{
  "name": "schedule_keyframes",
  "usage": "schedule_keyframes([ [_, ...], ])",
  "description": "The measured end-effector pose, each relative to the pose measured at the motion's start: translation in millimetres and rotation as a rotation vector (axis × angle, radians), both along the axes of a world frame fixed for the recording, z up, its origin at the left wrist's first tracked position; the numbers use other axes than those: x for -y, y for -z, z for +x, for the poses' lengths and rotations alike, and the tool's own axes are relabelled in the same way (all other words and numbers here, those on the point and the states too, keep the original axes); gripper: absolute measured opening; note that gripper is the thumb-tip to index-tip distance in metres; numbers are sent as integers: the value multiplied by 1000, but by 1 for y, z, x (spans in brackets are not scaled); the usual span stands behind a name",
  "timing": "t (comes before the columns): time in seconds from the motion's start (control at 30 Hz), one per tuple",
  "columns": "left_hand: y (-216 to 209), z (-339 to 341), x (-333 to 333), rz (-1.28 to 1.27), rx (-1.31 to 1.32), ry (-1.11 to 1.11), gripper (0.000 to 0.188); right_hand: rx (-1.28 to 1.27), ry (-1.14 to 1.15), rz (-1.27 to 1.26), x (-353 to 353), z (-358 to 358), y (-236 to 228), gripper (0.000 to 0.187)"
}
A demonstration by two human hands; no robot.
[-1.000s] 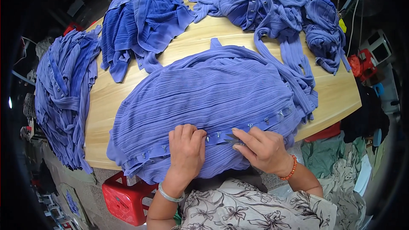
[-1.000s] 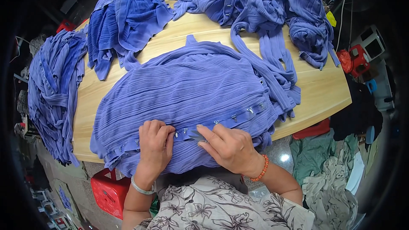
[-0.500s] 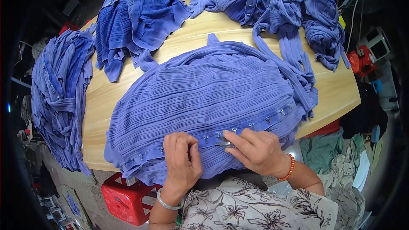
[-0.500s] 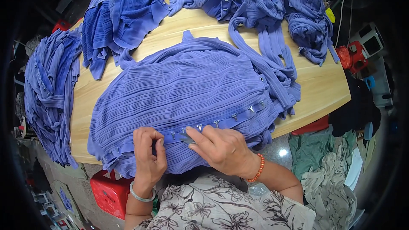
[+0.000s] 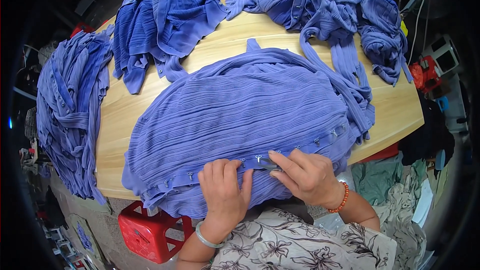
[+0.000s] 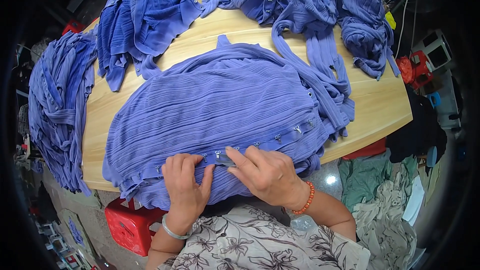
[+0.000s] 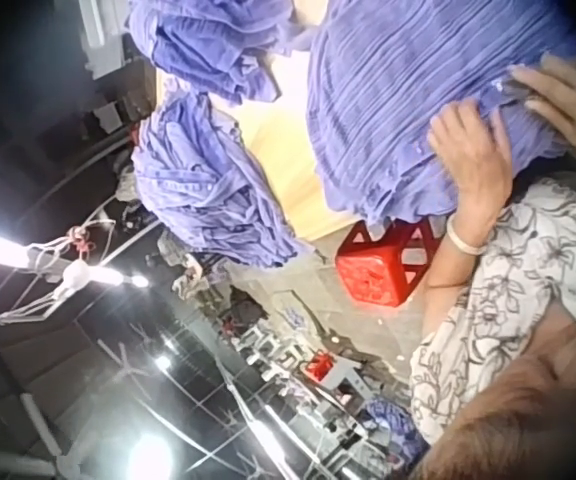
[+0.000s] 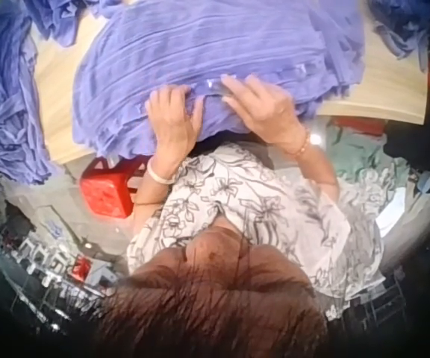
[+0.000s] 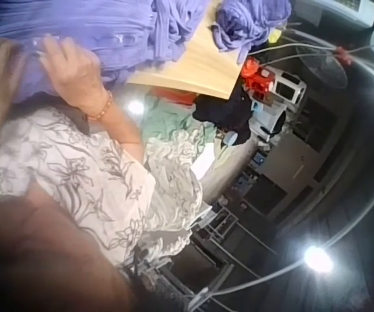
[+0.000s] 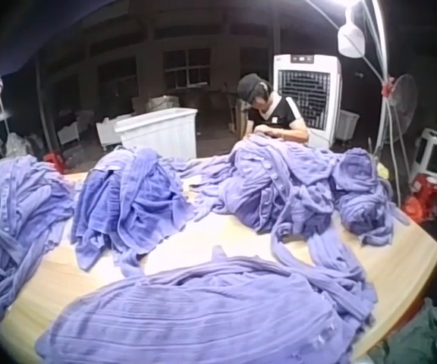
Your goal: Processing blue fabric panels with hooks using a small hand tool to trim or separate them.
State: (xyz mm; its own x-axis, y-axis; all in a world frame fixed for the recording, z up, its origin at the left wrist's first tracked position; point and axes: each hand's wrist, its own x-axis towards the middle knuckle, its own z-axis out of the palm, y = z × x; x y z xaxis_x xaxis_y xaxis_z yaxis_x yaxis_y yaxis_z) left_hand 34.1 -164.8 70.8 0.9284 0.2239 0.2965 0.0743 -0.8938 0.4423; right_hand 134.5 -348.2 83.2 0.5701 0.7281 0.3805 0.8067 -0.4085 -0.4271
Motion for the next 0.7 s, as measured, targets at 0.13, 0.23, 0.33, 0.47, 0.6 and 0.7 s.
schedule_keyframes([
  [0.13,11,0,2,15,19,-36,27,-11,-15,-5,1,-2,0,42],
  [0.23,15,0,2,1,85,-41,25,-26,-26,7,0,-3,0,41],
  [0.33,15,-4,2,-34,158,-30,24,-29,-22,13,0,-2,1,41],
  [0.47,-13,-38,17,-734,-24,-55,19,-36,-11,26,2,0,2,41],
  [0.6,-11,-58,9,-2081,-339,64,51,-30,1,52,5,1,3,42],
  [0.7,0,-51,8,-2265,-221,87,57,-31,13,56,6,1,3,43],
])
